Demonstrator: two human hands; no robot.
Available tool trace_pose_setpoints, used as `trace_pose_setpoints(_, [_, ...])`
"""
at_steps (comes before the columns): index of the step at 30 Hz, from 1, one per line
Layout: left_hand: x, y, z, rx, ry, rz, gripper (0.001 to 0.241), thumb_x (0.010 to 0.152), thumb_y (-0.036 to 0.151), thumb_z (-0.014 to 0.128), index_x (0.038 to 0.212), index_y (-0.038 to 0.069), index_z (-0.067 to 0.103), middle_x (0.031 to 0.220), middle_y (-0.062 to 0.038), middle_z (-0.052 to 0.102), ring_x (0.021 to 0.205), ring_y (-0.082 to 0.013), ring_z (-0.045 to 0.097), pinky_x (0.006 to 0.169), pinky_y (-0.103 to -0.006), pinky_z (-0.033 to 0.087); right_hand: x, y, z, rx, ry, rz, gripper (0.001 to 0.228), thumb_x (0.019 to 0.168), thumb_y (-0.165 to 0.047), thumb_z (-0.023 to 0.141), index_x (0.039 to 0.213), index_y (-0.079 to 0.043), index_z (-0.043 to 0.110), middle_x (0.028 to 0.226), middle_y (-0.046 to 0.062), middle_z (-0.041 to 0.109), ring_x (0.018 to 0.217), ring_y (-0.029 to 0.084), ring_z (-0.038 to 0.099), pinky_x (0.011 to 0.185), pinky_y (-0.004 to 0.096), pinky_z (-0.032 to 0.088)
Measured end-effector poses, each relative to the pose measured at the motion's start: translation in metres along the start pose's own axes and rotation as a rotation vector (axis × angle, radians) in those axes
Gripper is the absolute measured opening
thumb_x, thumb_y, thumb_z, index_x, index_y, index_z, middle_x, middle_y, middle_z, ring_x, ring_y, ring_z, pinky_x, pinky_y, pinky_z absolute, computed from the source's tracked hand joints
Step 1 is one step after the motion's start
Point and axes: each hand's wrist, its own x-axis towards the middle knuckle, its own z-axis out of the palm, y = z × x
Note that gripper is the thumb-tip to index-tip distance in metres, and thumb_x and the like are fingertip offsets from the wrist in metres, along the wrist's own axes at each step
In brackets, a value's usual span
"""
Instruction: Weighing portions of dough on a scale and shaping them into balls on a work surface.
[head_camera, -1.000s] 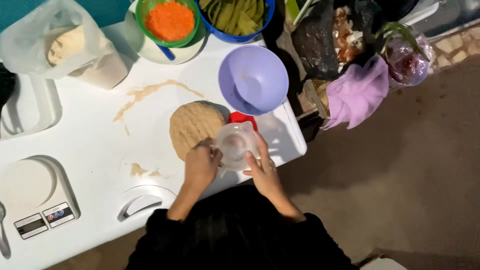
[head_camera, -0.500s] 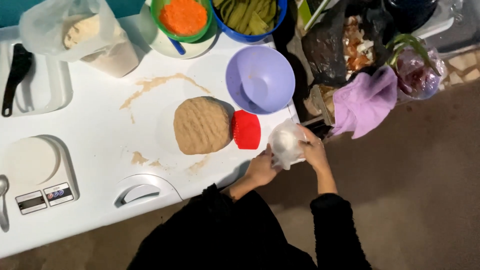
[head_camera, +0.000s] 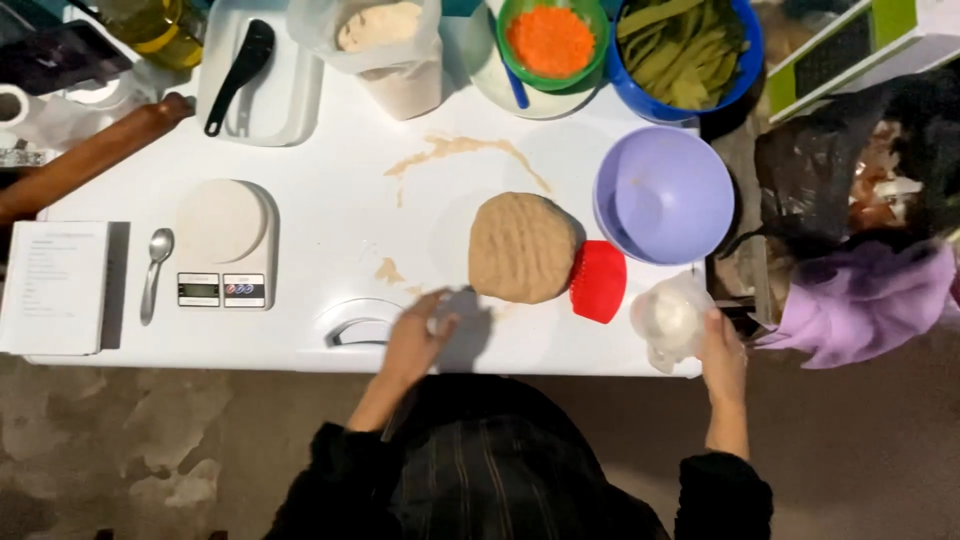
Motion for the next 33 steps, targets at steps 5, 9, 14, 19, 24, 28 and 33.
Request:
trace_pose_setpoints(5, [-0.007, -0.177, -0.113, 0.251, 0.433, -0.237, 0.085, 0.085, 0.035, 0.08, 0.151, -0.003, 0.042, 0.154, -0.03, 0.042, 0.143, -0.0451, 0.041, 0.115, -0.0559, 0.035, -0.024, -0.009, 0.014, -0.096, 0.465, -0.472, 0.047, 0.111, -0.031, 0.064, 0.143, 0.003, 0.06, 0.134, 0.025, 0.063, 0.123, 0.039, 0.059, 0.105, 0.049, 0.046])
trace_pose_setpoints(9, [-0.009, -0.239, -0.188, 0.293, 0.557, -0.378, 0.113, 0.078, 0.052, 0.087, 0.158, -0.004, 0.03, 0.16, -0.034, 0.03, 0.148, -0.0484, 0.033, 0.117, -0.059, 0.032, -0.06, -0.075, 0.048, -0.126, 0.625, -0.693, 0.043, 0.104, -0.011, 0.066, 0.142, 0.008, 0.061, 0.149, 0.027, 0.057, 0.14, 0.044, 0.052, 0.12, 0.056, 0.038])
trace_pose_setpoints(14, [0.02, -0.294, -0.194, 0.374, 0.546, -0.298, 0.131, 0.062, 0.062, 0.092, 0.159, 0.0, 0.029, 0.156, -0.03, 0.031, 0.142, -0.048, 0.032, 0.11, -0.0631, 0.03, -0.097, -0.141, 0.132, -0.197, 0.562, -0.891, 0.044, 0.105, -0.012, 0.072, 0.142, 0.007, 0.057, 0.151, 0.026, 0.054, 0.148, 0.042, 0.047, 0.125, 0.054, 0.036])
trace_pose_setpoints(19, [0.035, -0.268, -0.181, 0.473, 0.595, -0.222, 0.138, 0.056, 0.065, 0.095, 0.161, 0.004, 0.027, 0.148, -0.032, 0.031, 0.131, -0.0491, 0.032, 0.106, -0.0642, 0.029, -0.156, -0.187, 0.225, -0.2, 0.332, -0.946, 0.051, 0.099, -0.013, 0.073, 0.143, 0.005, 0.056, 0.151, 0.022, 0.054, 0.144, 0.04, 0.046, 0.123, 0.052, 0.035])
trace_pose_setpoints(24, [0.059, -0.195, -0.154, 0.348, 0.508, -0.343, 0.138, 0.051, 0.061, 0.095, 0.158, 0.008, 0.027, 0.15, -0.03, 0.031, 0.134, -0.0476, 0.03, 0.108, -0.0617, 0.025, -0.191, -0.217, 0.276, -0.135, 0.064, -0.937, 0.044, 0.094, -0.02, 0.075, 0.131, 0.0, 0.062, 0.143, 0.018, 0.058, 0.137, 0.038, 0.052, 0.118, 0.049, 0.039])
trace_pose_setpoints(28, [0.059, -0.201, -0.142, 0.227, 0.544, -0.233, 0.134, 0.059, 0.056, 0.093, 0.16, 0.002, 0.023, 0.151, -0.032, 0.031, 0.134, -0.048, 0.031, 0.109, -0.0601, 0.023, -0.192, -0.214, 0.285, -0.235, 0.039, -0.854, 0.045, 0.089, -0.02, 0.078, 0.128, -0.001, 0.065, 0.141, 0.018, 0.061, 0.13, 0.037, 0.056, 0.112, 0.048, 0.041])
trace_pose_setpoints(33, [0.057, -0.251, -0.14, 0.057, 0.517, -0.313, 0.109, 0.08, 0.032, 0.087, 0.168, 0.008, 0.026, 0.153, -0.022, 0.041, 0.139, -0.0393, 0.036, 0.113, -0.0556, 0.023, -0.185, -0.205, 0.283, -0.126, -0.038, -0.768, 0.043, 0.092, -0.019, 0.076, 0.129, 0.0, 0.063, 0.135, 0.017, 0.063, 0.116, 0.032, 0.064, 0.095, 0.041, 0.054])
